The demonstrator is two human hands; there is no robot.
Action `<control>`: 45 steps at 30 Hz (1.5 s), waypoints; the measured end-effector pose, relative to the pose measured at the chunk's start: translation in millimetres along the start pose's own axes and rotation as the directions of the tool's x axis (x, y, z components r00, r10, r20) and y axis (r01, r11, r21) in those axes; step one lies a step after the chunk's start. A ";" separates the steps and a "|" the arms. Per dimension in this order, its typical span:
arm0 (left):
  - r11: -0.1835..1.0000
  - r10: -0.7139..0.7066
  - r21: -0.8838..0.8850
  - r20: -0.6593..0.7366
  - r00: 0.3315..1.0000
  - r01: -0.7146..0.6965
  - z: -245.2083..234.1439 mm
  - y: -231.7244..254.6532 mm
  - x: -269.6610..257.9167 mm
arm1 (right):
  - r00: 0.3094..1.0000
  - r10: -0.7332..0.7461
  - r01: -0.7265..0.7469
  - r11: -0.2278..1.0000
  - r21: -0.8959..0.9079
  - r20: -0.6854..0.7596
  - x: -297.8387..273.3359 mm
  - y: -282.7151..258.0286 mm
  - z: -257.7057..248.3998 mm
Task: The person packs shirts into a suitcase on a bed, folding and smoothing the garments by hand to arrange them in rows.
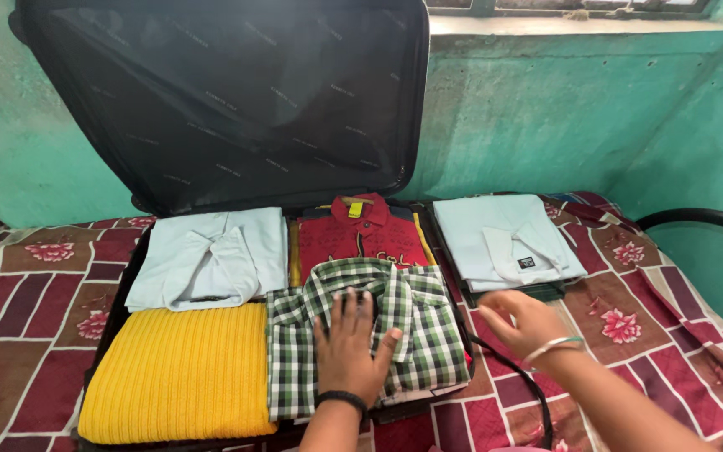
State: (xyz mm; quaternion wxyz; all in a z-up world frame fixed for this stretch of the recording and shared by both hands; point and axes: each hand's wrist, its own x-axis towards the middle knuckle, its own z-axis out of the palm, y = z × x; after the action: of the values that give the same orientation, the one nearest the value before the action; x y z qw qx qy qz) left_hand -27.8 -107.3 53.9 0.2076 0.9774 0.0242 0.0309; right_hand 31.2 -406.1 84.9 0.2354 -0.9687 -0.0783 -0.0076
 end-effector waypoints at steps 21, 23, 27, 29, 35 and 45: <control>0.998 -0.027 0.050 -0.151 0.988 0.035 -3.3 -32.6 -6.1 | 0.927 0.356 -0.254 0.830 0.497 -0.121 34.8 -17.2 96.0; 0.998 -0.001 0.057 -0.206 0.979 0.013 -1.3 -34.0 -4.7 | 0.887 0.128 -0.127 0.991 0.031 -0.443 22.4 -42.7 85.6; 0.997 0.026 0.079 -0.312 0.950 -0.001 1.5 -39.5 3.2 | 0.818 -0.307 0.346 0.938 -0.010 -0.486 11.8 -108.1 72.2; 0.996 0.040 0.089 -0.354 0.935 -0.009 2.6 -42.2 10.2 | 0.823 -0.403 0.406 0.910 -0.082 -0.400 13.6 -130.2 76.9; 0.986 0.139 0.139 -0.379 0.915 -0.092 6.4 -53.7 26.4 | 0.961 -0.258 0.230 0.946 -0.228 -0.100 37.1 -127.2 107.8; 0.997 0.058 0.057 -0.159 0.986 -0.050 17.2 -61.3 31.2 | 0.969 -0.241 0.227 0.955 -0.189 -0.058 39.9 -101.5 142.4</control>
State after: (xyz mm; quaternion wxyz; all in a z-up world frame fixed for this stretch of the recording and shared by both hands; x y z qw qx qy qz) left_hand 2.4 -56.5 14.8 0.1782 0.9772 0.0152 0.1147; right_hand 51.7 -246.0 6.5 0.1466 -0.9689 -0.1818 -0.0818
